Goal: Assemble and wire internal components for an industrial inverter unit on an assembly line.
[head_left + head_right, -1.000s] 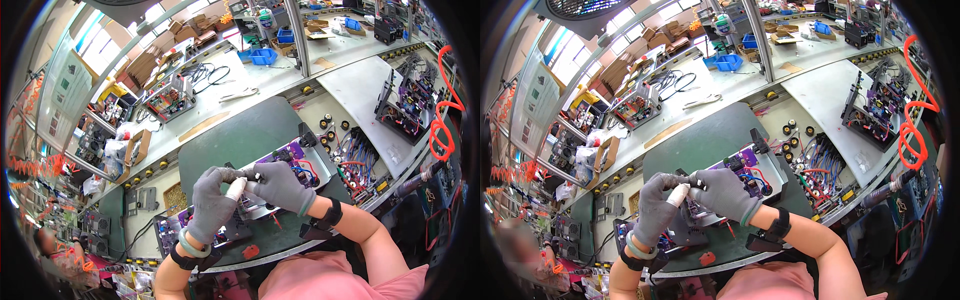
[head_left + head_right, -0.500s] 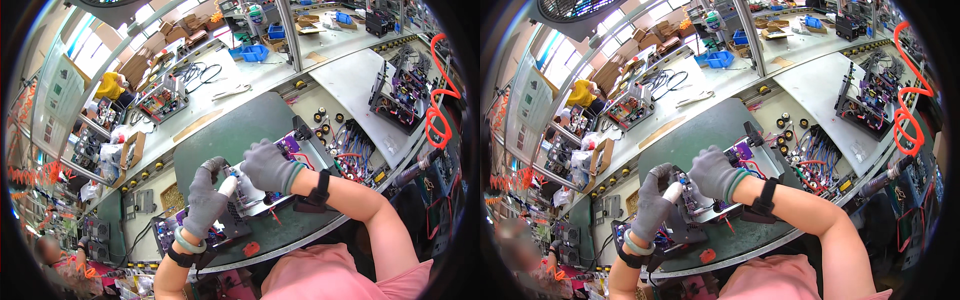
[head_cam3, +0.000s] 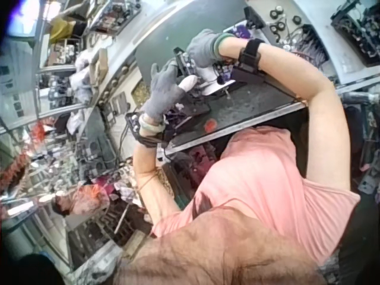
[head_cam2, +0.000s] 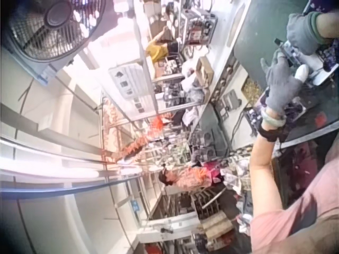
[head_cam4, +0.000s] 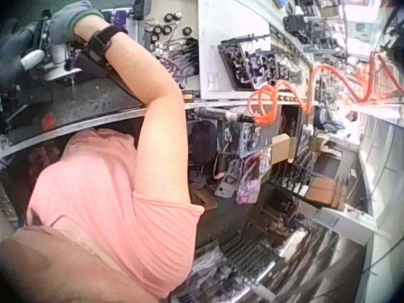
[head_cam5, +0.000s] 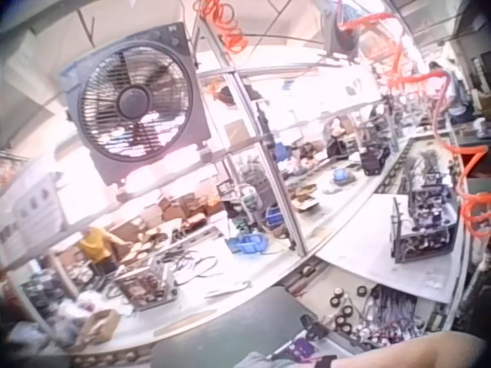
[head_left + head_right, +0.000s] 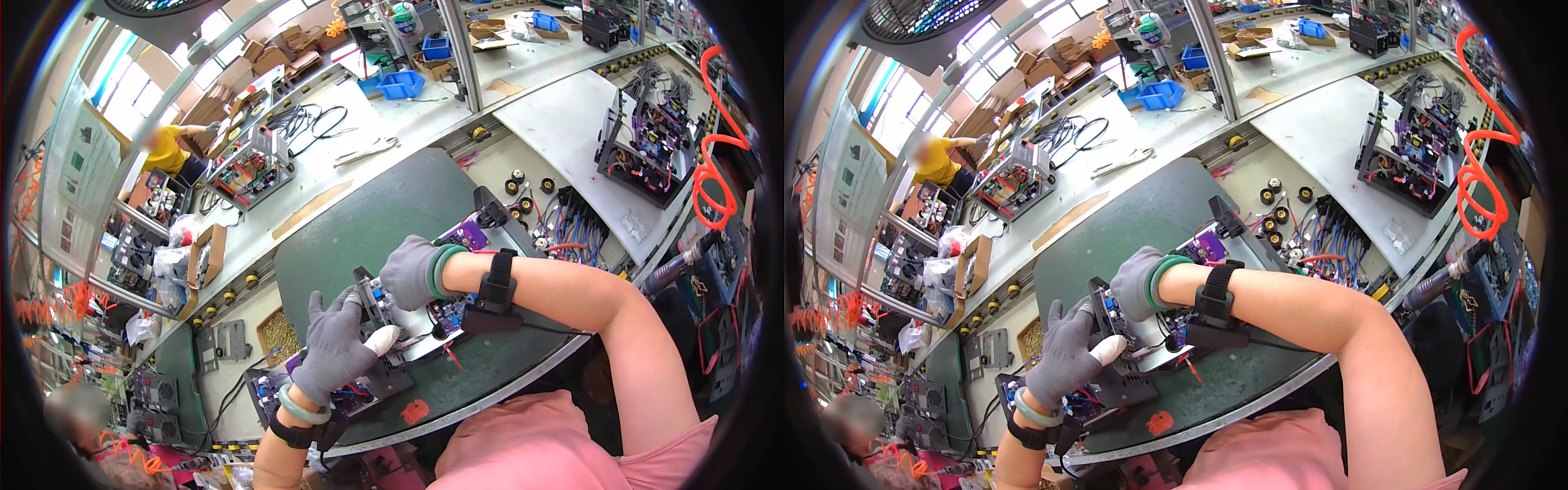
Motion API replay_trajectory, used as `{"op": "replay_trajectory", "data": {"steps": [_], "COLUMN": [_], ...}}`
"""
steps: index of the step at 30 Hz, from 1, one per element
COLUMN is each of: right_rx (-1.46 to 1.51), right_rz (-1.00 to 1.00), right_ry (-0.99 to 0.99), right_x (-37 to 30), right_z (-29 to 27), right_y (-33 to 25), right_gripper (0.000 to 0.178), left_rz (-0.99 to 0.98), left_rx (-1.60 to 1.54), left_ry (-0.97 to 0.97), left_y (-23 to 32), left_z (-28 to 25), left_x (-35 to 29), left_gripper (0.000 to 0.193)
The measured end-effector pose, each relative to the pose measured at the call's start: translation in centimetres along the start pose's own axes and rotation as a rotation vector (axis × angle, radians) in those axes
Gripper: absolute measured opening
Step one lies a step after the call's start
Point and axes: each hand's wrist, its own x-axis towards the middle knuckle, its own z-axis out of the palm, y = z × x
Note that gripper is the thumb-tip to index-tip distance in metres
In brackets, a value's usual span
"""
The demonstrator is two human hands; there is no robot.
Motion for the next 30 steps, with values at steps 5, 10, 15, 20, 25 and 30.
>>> {"op": "replay_trajectory", "data": {"steps": [5,10,15,20,25,30], "right_rx": [0.024,0.039,0.017,-0.094,-0.035,-0.06], "right_rz": [-0.037,-0.061,-0.049,0.025,0.008,0.065], "right_ry": [-0.041,-0.025,-0.029,0.254,0.382,0.472], "right_x": [0.1,0.0,-0.4,-1.7,-2.3,-2.0], "right_z": [0.0,0.2,0.7,2.9,4.5,4.5], "right_y": [0.5,0.3,-0.9,-0.9,-0.6,-1.8], "right_gripper": [0.026,0.025,0.021,0.015,0.014,0.015], "left_rz": [-0.001,0.014,0.051,0.062,0.045,0.076], "left_rx": [-0.042,-0.048,-0.038,-0.064,-0.071,-0.027], "left_ry": [0.013,0.055,0.111,0.169,0.183,0.194], "left_y": [-0.5,-0.7,-0.5,-0.1,0.0,-0.1], "left_z": [0.3,0.8,1.0,1.2,1.3,1.4], "left_x": [-0.1,0.0,0.0,-0.3,-0.4,-0.3], "left_gripper": [0.072,0.072,0.069,0.065,0.064,0.065]}}
